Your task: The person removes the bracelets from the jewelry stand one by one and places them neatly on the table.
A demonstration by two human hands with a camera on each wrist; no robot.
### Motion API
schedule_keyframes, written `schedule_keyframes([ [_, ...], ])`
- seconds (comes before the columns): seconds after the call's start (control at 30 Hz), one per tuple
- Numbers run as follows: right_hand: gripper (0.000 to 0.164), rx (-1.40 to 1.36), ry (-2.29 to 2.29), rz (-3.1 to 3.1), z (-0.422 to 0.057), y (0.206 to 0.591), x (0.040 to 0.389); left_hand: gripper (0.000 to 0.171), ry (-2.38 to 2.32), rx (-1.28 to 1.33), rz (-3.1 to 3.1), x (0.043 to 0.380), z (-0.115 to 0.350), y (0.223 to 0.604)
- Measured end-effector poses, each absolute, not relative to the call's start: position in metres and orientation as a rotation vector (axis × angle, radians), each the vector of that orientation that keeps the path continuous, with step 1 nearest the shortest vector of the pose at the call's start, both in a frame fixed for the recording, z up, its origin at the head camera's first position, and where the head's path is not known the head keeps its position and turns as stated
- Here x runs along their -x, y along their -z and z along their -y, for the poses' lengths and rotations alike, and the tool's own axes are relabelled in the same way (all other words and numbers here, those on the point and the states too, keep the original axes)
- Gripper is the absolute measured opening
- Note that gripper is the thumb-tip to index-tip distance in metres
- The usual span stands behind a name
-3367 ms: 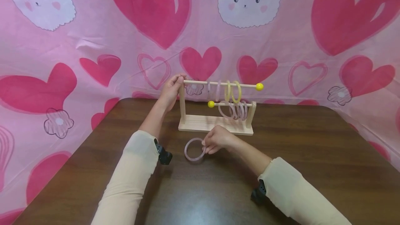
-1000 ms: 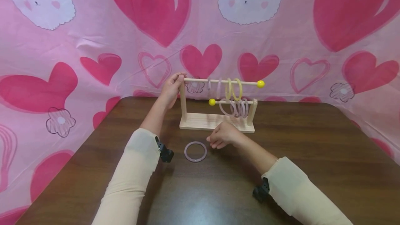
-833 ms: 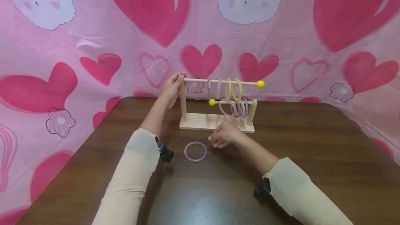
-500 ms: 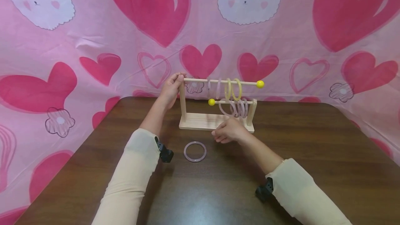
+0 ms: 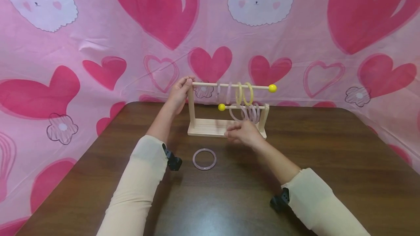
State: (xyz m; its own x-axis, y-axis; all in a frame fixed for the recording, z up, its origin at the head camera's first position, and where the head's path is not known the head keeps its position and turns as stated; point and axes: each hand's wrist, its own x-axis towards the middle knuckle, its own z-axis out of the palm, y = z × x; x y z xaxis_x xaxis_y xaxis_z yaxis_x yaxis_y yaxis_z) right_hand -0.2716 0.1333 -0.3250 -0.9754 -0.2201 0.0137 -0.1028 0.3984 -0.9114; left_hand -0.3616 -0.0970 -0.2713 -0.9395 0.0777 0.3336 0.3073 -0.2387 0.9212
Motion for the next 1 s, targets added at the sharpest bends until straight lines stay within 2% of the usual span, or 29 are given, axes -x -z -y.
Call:
schedule_keyframes([
  [0.17, 0.035, 0.362, 1.706, -2.576, -0.1338, 0.3245, 0.2721, 0.038, 2.296, 0.47, 1.855, 0.3614, 0.0974, 0.2715],
  [0.57, 0.033, 0.378, 1.708, -2.785, -0.1354, 0.3208, 0.2727, 0.039, 2.298, 0.462, 1.865, 0.3623, 0.0976, 0.2715],
  [0.8, 0.031, 0.38, 1.959, -2.886, -0.1364, 0.3186, 0.2714, 0.039, 2.302, 0.472, 1.861, 0.3634, 0.098, 0.2722],
  [1.0, 0.026, 0.501, 2.142, -3.123, -0.1395, 0.3165, 0.2741, 0.037, 2.298, 0.462, 1.861, 0.3623, 0.0976, 0.2716],
])
